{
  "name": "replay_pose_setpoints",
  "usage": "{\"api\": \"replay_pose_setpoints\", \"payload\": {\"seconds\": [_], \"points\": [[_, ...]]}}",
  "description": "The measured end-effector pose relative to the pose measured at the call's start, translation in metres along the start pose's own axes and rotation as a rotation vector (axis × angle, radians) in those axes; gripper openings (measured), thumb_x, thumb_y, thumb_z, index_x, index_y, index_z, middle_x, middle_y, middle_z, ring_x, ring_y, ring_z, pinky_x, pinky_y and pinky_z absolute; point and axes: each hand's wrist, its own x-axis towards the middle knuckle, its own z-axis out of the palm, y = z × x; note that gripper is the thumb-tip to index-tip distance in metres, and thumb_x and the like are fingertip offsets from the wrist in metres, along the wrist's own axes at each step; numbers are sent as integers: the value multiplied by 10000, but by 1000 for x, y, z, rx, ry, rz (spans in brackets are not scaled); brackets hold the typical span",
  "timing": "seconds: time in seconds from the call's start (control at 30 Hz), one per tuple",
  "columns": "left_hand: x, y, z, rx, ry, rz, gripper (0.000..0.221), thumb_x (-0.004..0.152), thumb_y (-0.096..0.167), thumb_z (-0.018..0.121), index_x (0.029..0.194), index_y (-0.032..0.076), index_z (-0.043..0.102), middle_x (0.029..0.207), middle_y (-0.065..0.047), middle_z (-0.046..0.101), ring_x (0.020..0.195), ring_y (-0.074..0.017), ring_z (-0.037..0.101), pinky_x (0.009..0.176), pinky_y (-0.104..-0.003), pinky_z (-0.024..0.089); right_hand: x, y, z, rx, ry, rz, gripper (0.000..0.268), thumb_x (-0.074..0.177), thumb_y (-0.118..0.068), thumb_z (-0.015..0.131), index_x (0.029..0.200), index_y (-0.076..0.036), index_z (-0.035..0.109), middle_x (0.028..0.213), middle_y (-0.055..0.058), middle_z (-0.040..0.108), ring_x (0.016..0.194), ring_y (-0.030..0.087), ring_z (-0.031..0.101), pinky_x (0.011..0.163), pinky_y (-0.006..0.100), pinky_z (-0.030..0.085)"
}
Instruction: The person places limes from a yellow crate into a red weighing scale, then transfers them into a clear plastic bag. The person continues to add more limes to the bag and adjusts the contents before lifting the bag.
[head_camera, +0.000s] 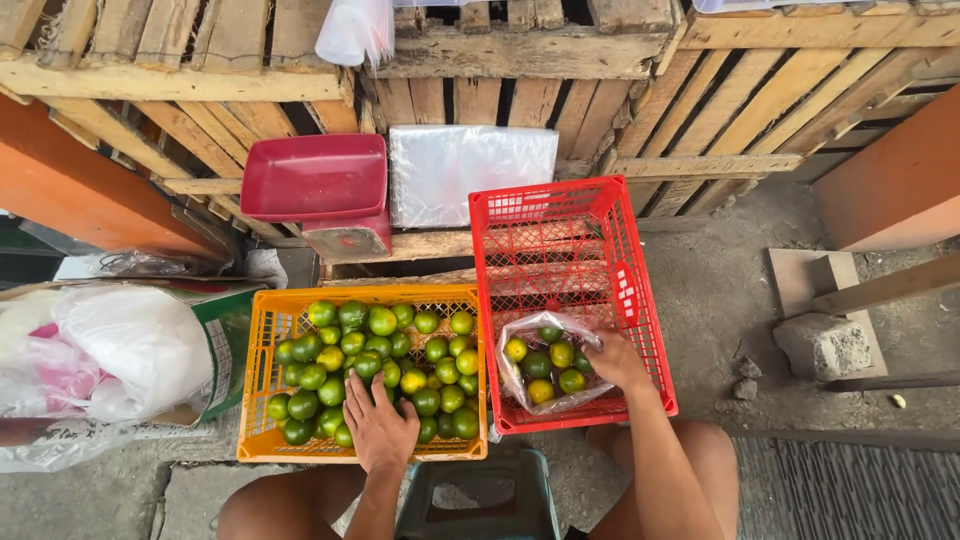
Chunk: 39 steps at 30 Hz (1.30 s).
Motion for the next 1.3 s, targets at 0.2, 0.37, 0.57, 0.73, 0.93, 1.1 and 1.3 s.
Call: {"api": "replay_pose_setpoints", "payload": {"seconds": [0.2,0.37,0.57,0.73,0.93,1.1,1.3], "points": [[-1,-1,1,-16,27,16,639,889,332,552,1484,142,417,1705,-225,169,1577,-369,168,1256,-508,196,-5,0,-6,274,145,10,244,908,-220,611,1108,-90,663,1035,106,725,969,269,680,830,396,492],[-1,-2,3,-12,19,10,643,893,343,556,1487,139,419,1703,-226,173,1578,-365,167,1258,-504,193,-4,10,2,712,108,-114,279,872,-142,731,1124,-37,675,957,76,684,859,176,620,748,305,475],[-1,-2,1,-14,28,21,643,887,342,566,1481,144,419,1702,-230,174,1574,-370,174,1252,-506,196,-5,14,2,740,195,-209,172,881,-34,665,1031,-63,743,940,52,732,860,145,628,769,282,482],[-8,-7,1,-157,102,46,615,905,296,597,1471,113,444,1698,-228,196,1571,-372,186,1256,-508,198,-8,20,0,607,221,-346,156,874,-50,747,1024,-91,736,911,21,720,838,125,637,790,265,503],[-29,36,-46,-411,395,215,502,839,54,632,1333,74,546,1567,-127,432,1456,-355,362,1235,-552,321,-11,32,9,395,430,-360,149,849,-152,788,987,-123,739,886,10,733,786,129,666,767,279,535],[-26,99,-36,-507,58,641,316,911,102,584,1201,166,695,1186,-52,699,1250,-265,594,1103,-449,423,-22,27,4,222,671,-470,122,830,-90,801,946,-111,766,820,113,689,807,322,711,754,418,561],[-18,175,7,-340,-505,560,571,892,213,621,1401,22,445,1367,-275,517,1037,-450,713,868,-506,627,-28,29,6,171,778,-459,105,842,-97,791,928,-138,747,827,70,641,810,308,697,754,402,554]]}}
